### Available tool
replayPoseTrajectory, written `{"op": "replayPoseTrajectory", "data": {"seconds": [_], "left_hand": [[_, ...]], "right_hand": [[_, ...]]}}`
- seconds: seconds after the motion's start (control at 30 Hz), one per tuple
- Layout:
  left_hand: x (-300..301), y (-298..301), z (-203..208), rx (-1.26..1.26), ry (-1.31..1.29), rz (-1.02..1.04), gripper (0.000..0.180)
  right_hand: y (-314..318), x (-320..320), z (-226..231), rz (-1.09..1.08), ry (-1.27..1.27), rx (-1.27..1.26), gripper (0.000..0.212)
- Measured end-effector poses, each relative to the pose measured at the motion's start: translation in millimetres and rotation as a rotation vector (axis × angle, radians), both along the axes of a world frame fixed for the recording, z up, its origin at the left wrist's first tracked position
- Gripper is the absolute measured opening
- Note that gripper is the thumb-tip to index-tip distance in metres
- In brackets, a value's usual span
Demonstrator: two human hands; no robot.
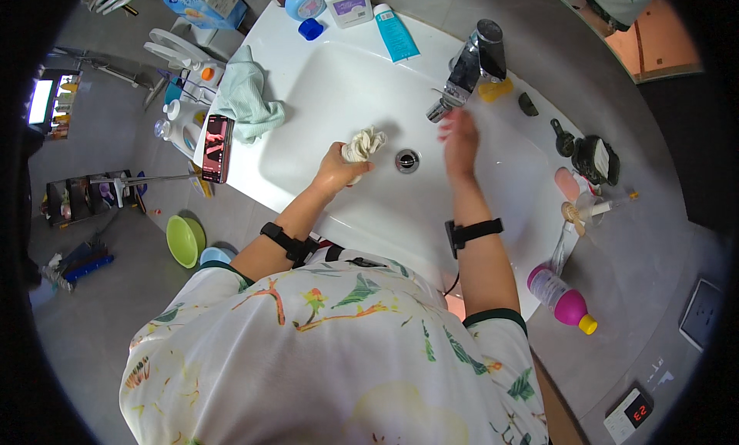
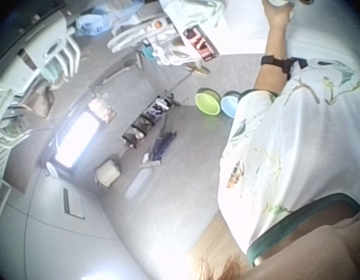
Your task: The person hand-washes a small white cloth in a bathroom sink. They repeatedly rub, squeeze, and rinse the cloth under running water, wringing it out multiple times to remove soapy water.
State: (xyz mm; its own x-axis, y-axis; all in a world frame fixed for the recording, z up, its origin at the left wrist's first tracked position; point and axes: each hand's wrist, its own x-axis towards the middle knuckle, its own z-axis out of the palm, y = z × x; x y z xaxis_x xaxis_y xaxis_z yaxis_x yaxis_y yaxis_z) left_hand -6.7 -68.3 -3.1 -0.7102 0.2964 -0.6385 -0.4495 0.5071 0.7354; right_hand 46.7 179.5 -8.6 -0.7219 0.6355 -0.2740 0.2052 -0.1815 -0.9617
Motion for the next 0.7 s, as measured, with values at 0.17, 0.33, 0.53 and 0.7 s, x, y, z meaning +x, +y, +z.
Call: {"op": "replayPoseTrajectory", "data": {"seconds": [0.17,0.33,0.53,0.7], "left_hand": [[1,-5,6,-0.046,-0.014,0.017,0.073],[3,-8,-1,-0.074,-0.023,0.056,0.072],[4,-1,0,-0.098,-0.079,0.025,0.074],[5,7,-4,-0.093,-0.074,-0.011,0.073]], "right_hand": [[-50,53,-83,0.470,-0.316,0.795,0.020],[-50,56,-105,0.507,-0.387,0.787,0.016],[-43,49,-110,0.461,-0.380,0.760,0.017],[-38,40,-117,0.412,-0.460,0.701,0.021]]}}
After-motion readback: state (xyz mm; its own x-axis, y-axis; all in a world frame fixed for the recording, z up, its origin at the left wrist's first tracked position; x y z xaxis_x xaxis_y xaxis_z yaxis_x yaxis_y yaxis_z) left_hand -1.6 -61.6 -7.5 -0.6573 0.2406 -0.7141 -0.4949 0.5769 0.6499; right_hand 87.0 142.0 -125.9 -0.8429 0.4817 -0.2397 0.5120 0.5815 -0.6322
